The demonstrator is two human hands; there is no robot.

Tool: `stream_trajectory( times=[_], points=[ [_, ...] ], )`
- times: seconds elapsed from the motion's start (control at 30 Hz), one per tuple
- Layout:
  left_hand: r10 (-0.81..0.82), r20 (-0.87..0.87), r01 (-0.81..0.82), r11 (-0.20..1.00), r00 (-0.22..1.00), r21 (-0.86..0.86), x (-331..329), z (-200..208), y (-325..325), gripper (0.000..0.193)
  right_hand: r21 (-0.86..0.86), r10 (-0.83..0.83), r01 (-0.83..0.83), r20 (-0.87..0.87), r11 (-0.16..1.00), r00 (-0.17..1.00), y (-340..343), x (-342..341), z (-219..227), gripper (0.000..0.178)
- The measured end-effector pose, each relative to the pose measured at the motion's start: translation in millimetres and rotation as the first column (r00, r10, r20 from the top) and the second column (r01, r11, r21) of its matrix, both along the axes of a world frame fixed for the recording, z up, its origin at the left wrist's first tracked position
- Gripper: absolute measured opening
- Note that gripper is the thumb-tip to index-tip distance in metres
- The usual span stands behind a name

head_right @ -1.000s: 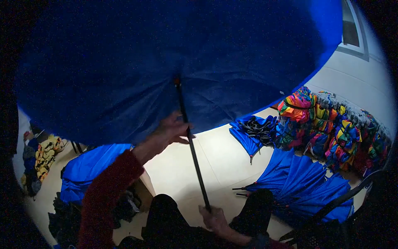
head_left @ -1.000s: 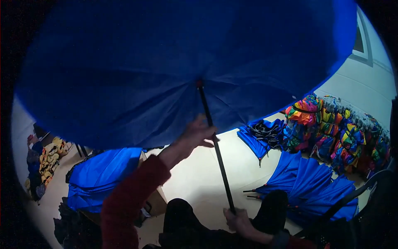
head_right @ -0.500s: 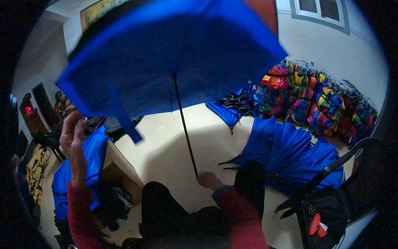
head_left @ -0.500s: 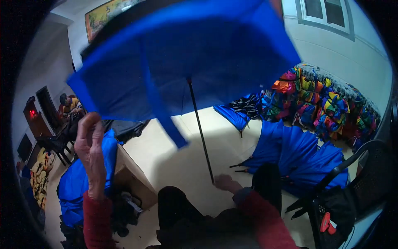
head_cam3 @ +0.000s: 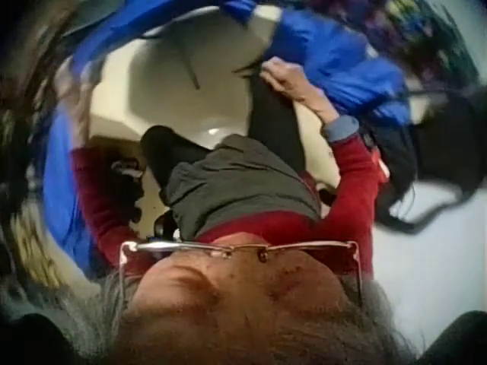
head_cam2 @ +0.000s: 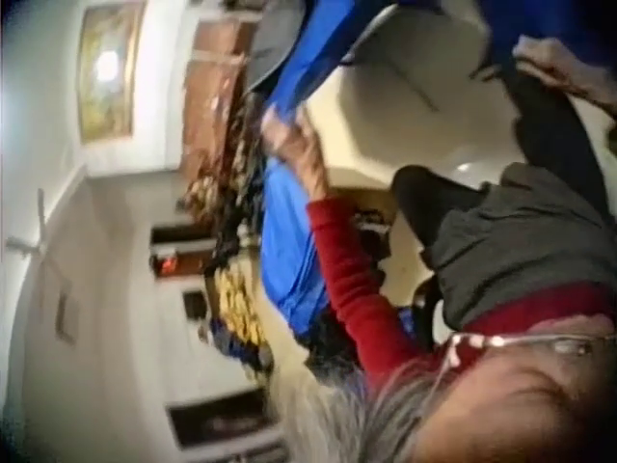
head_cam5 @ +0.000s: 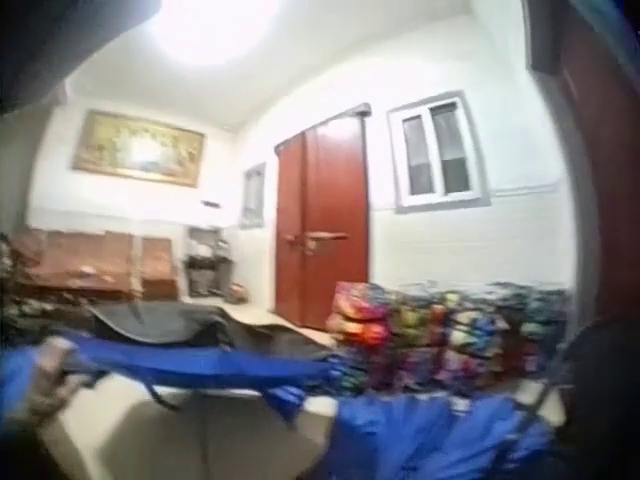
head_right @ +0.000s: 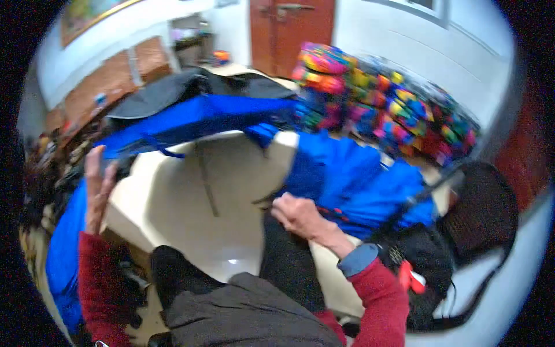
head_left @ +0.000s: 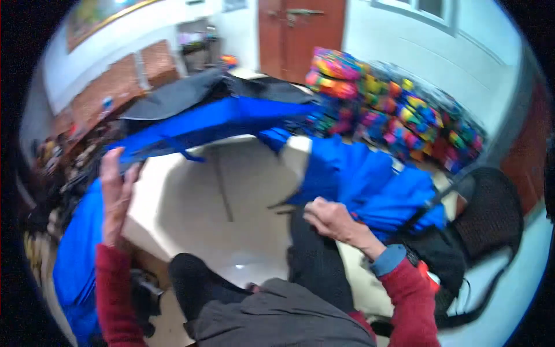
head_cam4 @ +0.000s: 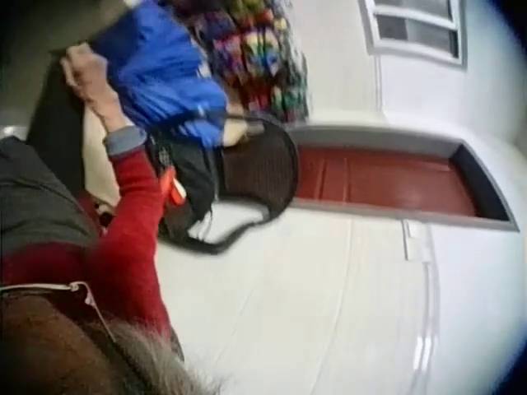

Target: Assembling umbrellas by attaching fabric covers to the frame and using a fastener tool.

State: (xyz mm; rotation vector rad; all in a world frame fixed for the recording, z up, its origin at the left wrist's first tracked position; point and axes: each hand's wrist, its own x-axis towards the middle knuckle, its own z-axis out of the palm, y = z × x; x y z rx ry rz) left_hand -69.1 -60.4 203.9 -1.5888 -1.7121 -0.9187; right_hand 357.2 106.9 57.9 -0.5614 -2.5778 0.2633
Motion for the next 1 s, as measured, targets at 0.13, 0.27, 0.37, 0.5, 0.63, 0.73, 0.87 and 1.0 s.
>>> stream_trajectory(
  times=[0.13, 0.27, 0.37, 0.5, 0.63, 0.73, 0.87, 1.0],
  points=[
    [0.102, -0.161, -0.115, 0.991, 0.982, -0.072, -55, -26, 37, 0.042, 0.091, -0.49, 0.507, -0.158, 0.857, 0.857, -19, 148, 9, 0.01],
    [-0.02, -0.234, -0.017, 0.987, 0.972, -0.157, -90, -55, 76, 0.037, 0.117, -0.74, 0.744, -0.088, 0.657, 0.667, -75, 265, -5, 0.01],
    [-0.083, -0.172, 0.046, 0.977, 0.982, -0.209, -86, -66, 95, 0.033, 0.016, -0.887, 0.892, 0.112, 0.452, 0.447, -114, 319, -24, 0.02],
    [-0.153, 0.068, 0.167, 0.942, 0.986, -0.292, -53, -66, 101, 0.026, -0.186, -0.784, 0.866, 0.369, 0.464, 0.499, -139, 348, -49, 0.049],
    [-0.217, -0.08, 0.209, 0.973, 0.973, -0.101, -26, -56, 79, 0.017, -0.181, -0.749, 0.918, 0.534, 0.352, 0.392, -137, 336, -59, 0.05],
    [-0.015, 0.019, 0.014, 0.999, 1.0, 0.042, -24, -39, 48, 0.009, -0.127, -0.755, 0.914, 0.526, 0.384, 0.391, -136, 334, -59, 0.037],
    [0.178, 0.18, -0.22, 0.943, 0.967, 0.25, -50, -20, 11, 0.011, -0.294, -0.631, 0.87, 0.602, 0.396, 0.49, -140, 368, -65, 0.043],
    [0.204, 0.282, -0.308, 0.865, 0.937, 0.396, -77, -23, 16, 0.015, -0.154, -0.584, 0.781, 0.581, 0.605, 0.567, -149, 412, -91, 0.049]
  ],
)
